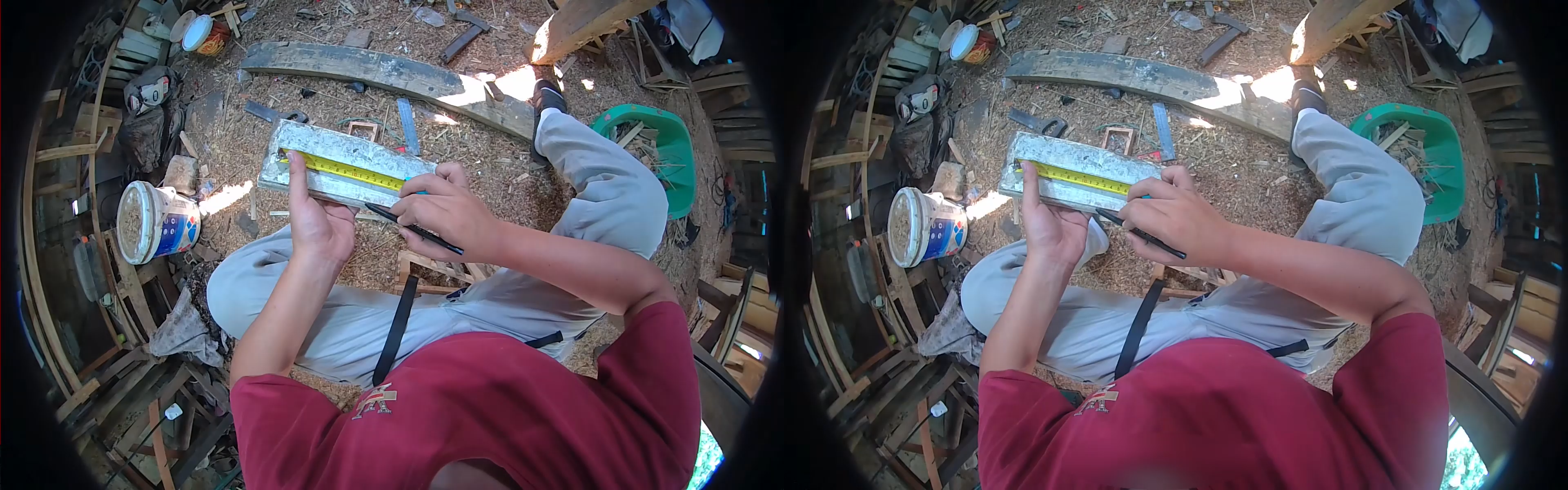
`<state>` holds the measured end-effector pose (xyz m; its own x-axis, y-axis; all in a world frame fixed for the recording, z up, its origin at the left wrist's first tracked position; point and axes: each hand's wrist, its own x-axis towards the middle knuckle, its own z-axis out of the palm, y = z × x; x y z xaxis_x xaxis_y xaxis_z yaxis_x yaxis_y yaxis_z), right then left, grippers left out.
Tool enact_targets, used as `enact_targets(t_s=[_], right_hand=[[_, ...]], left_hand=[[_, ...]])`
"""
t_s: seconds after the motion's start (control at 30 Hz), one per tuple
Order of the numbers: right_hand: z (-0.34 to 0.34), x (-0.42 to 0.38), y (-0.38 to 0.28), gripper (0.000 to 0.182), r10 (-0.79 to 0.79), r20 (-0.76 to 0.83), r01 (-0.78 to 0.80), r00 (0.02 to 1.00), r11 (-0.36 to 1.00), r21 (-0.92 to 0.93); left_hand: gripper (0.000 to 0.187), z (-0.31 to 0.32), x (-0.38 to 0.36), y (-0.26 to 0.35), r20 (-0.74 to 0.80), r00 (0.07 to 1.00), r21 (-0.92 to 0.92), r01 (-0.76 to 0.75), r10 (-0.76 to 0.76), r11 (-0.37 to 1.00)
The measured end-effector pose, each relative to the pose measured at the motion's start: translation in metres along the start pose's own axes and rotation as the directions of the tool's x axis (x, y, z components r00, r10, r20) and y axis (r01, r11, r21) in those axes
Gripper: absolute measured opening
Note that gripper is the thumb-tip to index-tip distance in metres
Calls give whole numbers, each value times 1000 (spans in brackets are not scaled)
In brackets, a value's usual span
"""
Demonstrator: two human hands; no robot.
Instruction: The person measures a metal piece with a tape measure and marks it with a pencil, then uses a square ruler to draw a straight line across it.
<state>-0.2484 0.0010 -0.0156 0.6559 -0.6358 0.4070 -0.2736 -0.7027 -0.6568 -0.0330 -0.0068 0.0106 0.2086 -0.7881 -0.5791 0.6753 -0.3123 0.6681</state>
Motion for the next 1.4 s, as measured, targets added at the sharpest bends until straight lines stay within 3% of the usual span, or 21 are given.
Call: enact_targets(t_s=[0.33,0.43,0.53,0.83,1.0,1.13,1.23,1.4], right_hand=[[0,2,11,34,-89,-51,86,995,994,-70],[-1,3,15,45,-73,-145,61,987,994,-88],[-5,6,9,44,109,-241,-120,964,992,-35],[-19,21,13,45,239,-236,-215,942,969,126],[-43,34,23,45,59,-319,-77,946,996,-43],[-53,33,44,43,209,-428,-197,879,978,75],[-56,33,49,45,438,-459,-307,773,891,333],[-14,-13,108,41,811,-285,-593,510,572,566]], left_hand=[[66,-6,8,0,1,1000,-26,-19,19,999],[67,-9,9,-1,0,1000,-11,-18,18,1000],[68,-9,11,-2,22,999,-38,-28,29,999],[73,-7,5,-7,55,997,43,49,-51,998],[80,-7,0,-17,153,982,41,102,-107,994],[83,-8,0,-15,110,984,42,136,-140,990],[80,-12,6,-15,72,989,10,129,-129,992],[71,-16,21,0,-36,999,-84,15,-18,996]])
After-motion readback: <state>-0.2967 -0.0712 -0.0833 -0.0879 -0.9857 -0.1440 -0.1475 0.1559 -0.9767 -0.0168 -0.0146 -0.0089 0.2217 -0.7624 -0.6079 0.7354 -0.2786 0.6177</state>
